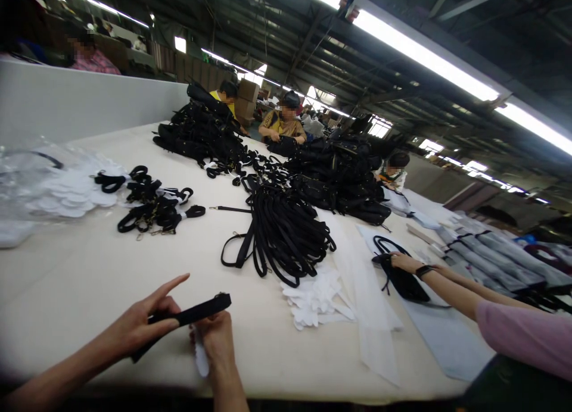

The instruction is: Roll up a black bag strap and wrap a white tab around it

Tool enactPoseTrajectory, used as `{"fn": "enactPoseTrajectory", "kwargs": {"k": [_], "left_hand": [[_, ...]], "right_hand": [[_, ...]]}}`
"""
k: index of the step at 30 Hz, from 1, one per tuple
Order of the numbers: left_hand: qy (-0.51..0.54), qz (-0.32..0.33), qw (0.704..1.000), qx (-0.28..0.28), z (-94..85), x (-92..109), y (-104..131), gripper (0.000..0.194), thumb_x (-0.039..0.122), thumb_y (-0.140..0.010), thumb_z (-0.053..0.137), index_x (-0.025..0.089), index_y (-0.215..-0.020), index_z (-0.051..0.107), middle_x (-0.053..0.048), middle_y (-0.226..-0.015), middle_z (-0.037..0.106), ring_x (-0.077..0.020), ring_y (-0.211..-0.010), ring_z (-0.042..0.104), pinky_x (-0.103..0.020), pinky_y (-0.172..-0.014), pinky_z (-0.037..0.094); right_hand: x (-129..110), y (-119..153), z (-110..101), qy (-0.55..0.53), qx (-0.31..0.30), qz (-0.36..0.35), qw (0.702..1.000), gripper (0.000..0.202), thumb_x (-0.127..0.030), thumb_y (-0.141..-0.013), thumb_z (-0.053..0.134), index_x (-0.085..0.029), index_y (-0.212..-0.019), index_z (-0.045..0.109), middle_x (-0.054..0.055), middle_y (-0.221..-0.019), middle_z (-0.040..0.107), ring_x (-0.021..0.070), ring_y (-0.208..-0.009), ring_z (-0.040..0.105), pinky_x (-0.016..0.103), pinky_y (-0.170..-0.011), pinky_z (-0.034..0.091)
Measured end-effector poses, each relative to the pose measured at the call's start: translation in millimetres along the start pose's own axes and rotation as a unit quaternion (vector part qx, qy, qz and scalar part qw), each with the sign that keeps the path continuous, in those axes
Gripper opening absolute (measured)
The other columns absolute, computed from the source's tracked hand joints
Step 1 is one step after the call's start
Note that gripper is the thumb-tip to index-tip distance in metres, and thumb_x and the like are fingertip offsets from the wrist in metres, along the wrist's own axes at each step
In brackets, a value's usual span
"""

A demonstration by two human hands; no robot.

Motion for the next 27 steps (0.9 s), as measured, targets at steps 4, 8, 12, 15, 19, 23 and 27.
{"fn": "enactPoseTrajectory", "kwargs": {"k": [4, 8, 12, 15, 19, 23, 27], "left_hand": [[0.000, 0.002, 1.000, -0.016, 2.4, 7.5, 3.8, 0.082, 0.027, -0.087, 0.059, 0.036, -0.155, 0.014, 0.007, -0.087, 0.066, -0.0168, -0.083, 0.061, -0.033, -0.082, 0.043], [0.003, 0.019, 1.000, -0.021, 2.2, 26.1, 9.2, 0.081, 0.028, -0.088, 0.059, 0.038, -0.155, 0.016, 0.007, -0.088, 0.066, -0.0169, -0.084, 0.061, -0.033, -0.082, 0.043], [0.004, 0.024, 1.000, -0.007, -1.5, 27.6, 11.5, 0.082, 0.028, -0.087, 0.060, 0.038, -0.155, 0.014, 0.008, -0.086, 0.064, -0.0157, -0.081, 0.060, -0.031, -0.080, 0.044], [0.001, 0.005, 1.000, -0.003, -3.4, 11.3, 10.2, 0.085, 0.028, -0.087, 0.059, 0.036, -0.156, 0.010, 0.008, -0.085, 0.064, -0.0154, -0.078, 0.059, -0.030, -0.077, 0.044], [-0.007, -0.024, 1.000, 0.002, -4.5, -5.4, 6.8, 0.074, 0.032, -0.086, 0.059, 0.030, -0.153, 0.029, 0.006, -0.084, 0.066, -0.0169, -0.077, 0.062, -0.029, -0.075, 0.049], [-0.018, -0.005, 0.999, -0.036, 1.1, -0.1, 3.8, 0.034, 0.038, -0.088, 0.060, 0.029, -0.119, 0.070, 0.000, -0.108, 0.075, -0.0248, -0.104, 0.067, -0.035, -0.096, 0.052], [-0.116, 0.038, 0.993, -0.008, -5.3, -3.1, 3.2, 0.029, 0.036, -0.091, 0.059, 0.031, -0.116, 0.073, -0.001, -0.109, 0.075, -0.0233, -0.106, 0.067, -0.034, -0.097, 0.051]], "right_hand": [[6.5, -2.5, -7.3, -0.058, 0.024, 0.019, 0.998, 0.035, -0.046, -0.068, 0.071, -0.018, -0.088, 0.064, -0.004, -0.052, 0.056, 0.0119, -0.042, 0.050, 0.024, -0.042, 0.037], [1.5, -1.6, -5.8, -0.098, -0.007, -0.016, 0.995, 0.044, -0.049, -0.063, 0.075, -0.020, -0.091, 0.060, -0.005, -0.056, 0.058, 0.0116, -0.043, 0.051, 0.024, -0.043, 0.039], [-8.1, 1.2, -1.8, -0.119, -0.017, -0.043, 0.992, 0.048, -0.053, -0.059, 0.078, -0.017, -0.088, 0.065, -0.003, -0.054, 0.059, 0.0116, -0.043, 0.051, 0.024, -0.043, 0.038], [-12.8, 8.9, 1.3, -0.114, -0.010, -0.025, 0.993, 0.047, -0.054, -0.059, 0.079, -0.014, -0.084, 0.071, -0.002, -0.049, 0.057, 0.0121, -0.044, 0.051, 0.024, -0.045, 0.040], [-24.1, 23.7, 7.0, -0.114, -0.051, -0.036, 0.992, 0.041, -0.053, -0.063, 0.080, -0.014, -0.074, 0.073, 0.002, -0.056, 0.063, 0.0111, -0.048, 0.052, 0.025, -0.049, 0.042], [-19.1, 28.5, 3.5, -0.101, -0.045, -0.009, 0.994, 0.039, -0.049, -0.059, 0.083, -0.012, -0.065, 0.072, 0.002, -0.053, 0.061, 0.0107, -0.045, 0.051, 0.025, -0.048, 0.040], [1.1, 29.6, 2.6, -0.133, -0.041, 0.034, 0.990, 0.049, -0.044, -0.050, 0.088, -0.013, -0.085, 0.071, 0.003, -0.063, 0.068, 0.0135, -0.048, 0.056, 0.024, -0.046, 0.040]]}}
Point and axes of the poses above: each hand's wrist, its own y-axis away from the middle knuckle, its own z-axis out of the palm, x = y × z, the point moved 8 cm from there along -y, towards the middle knuckle
